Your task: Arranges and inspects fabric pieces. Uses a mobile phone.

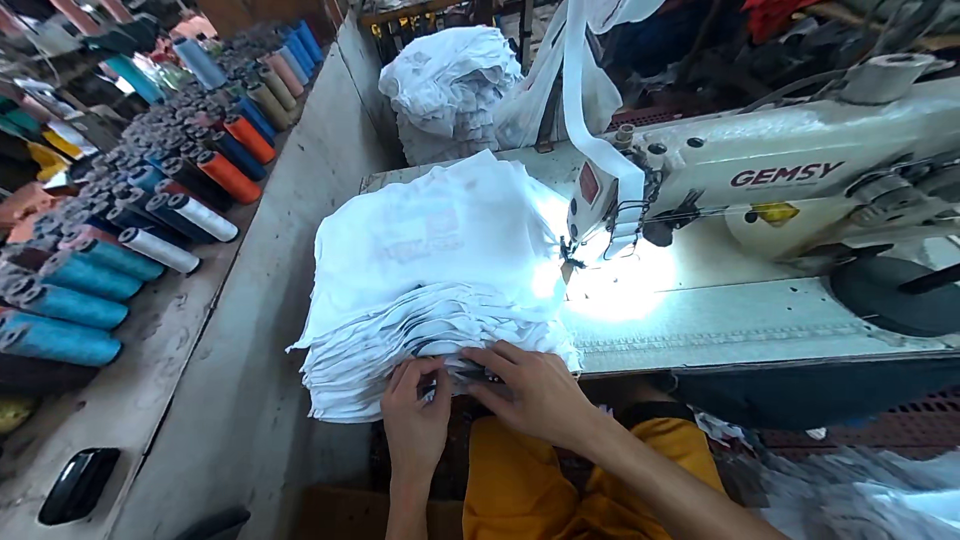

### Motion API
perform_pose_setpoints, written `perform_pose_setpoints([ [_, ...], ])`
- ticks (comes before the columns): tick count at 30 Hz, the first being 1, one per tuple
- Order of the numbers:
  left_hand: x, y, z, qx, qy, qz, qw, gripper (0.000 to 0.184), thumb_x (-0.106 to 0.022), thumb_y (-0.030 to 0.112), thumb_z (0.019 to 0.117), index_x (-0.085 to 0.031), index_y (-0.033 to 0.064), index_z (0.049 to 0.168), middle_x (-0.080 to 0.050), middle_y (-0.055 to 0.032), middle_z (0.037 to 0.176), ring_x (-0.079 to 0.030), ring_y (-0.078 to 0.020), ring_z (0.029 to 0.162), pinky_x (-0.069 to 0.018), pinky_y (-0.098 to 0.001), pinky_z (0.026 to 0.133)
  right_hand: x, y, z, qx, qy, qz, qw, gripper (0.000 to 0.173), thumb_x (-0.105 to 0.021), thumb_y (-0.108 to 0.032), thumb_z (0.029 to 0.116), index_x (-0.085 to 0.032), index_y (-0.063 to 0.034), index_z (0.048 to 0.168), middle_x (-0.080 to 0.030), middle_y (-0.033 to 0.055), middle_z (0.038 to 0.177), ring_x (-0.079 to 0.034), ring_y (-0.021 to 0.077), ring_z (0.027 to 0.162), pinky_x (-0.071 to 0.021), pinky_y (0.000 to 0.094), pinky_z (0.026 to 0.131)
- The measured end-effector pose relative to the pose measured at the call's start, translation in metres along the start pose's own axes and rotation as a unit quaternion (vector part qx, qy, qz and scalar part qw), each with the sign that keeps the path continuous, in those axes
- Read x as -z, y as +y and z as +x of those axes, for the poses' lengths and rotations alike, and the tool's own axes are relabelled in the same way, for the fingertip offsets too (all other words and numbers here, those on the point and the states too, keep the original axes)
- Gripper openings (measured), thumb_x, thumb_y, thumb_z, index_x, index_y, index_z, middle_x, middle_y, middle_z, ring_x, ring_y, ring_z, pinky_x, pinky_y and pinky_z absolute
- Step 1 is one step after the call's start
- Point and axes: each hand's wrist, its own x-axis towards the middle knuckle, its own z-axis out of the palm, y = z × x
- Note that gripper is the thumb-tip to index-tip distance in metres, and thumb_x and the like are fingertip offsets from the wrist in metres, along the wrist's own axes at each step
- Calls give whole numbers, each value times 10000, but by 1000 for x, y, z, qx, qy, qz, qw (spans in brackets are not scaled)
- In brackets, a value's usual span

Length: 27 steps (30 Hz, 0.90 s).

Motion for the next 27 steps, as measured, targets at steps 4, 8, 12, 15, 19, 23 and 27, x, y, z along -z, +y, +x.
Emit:
perform_pose_setpoints([
  [4,4,-1,-10,8,22,-54,998,87,-698,82,882,-741,30,937,-723,-6,898,-694,-35,787,-612,-198,707,-7,-10,2,30,53,-41,997,335,-566,-375,1021,-717,-236,1286,-671,26,857,-641,187,644,-513,360,516],
  [8,1,-2,-14,-5,35,-32,999,90,-699,67,872,-743,24,938,-722,-17,909,-699,-37,799,-618,-199,718,-15,-21,7,69,92,-110,987,291,-557,-266,1029,-735,-209,1252,-659,27,811,-622,196,623,-484,336,509],
  [12,0,-1,-14,-5,39,-21,999,92,-697,73,877,-739,29,945,-717,-13,909,-693,-29,794,-614,-193,720,-17,-26,13,80,89,-138,983,285,-558,-196,1010,-746,-206,1224,-677,22,825,-624,198,633,-470,330,512],
  [15,-1,-1,-15,-10,41,-16,999,99,-697,87,884,-737,28,951,-718,-19,916,-698,-33,814,-618,-201,737,-19,-25,13,94,79,-130,984,281,-570,-150,982,-754,-205,1187,-699,16,841,-643,197,641,-487,336,514],
  [19,0,-4,-17,-7,55,-39,998,94,-684,75,892,-722,8,946,-717,-23,910,-703,-41,805,-624,-208,724,-19,-22,7,87,80,-133,984,269,-566,-188,997,-757,-208,1185,-700,19,848,-638,196,632,-502,337,521],
  [23,-3,-4,-19,-5,69,-53,996,90,-682,66,886,-718,7,943,-714,-21,910,-702,-52,808,-624,-217,729,-20,-24,5,75,76,-147,983,289,-556,-197,994,-753,-203,1206,-676,20,828,-612,191,611,-475,331,507],
  [27,-4,-2,-20,-15,69,-47,996,92,-708,82,874,-734,26,942,-726,-23,935,-708,-64,847,-625,-226,767,-26,-27,10,91,77,-129,984,305,-578,-121,955,-758,-201,1187,-720,10,872,-644,182,628,-514,330,524],
])
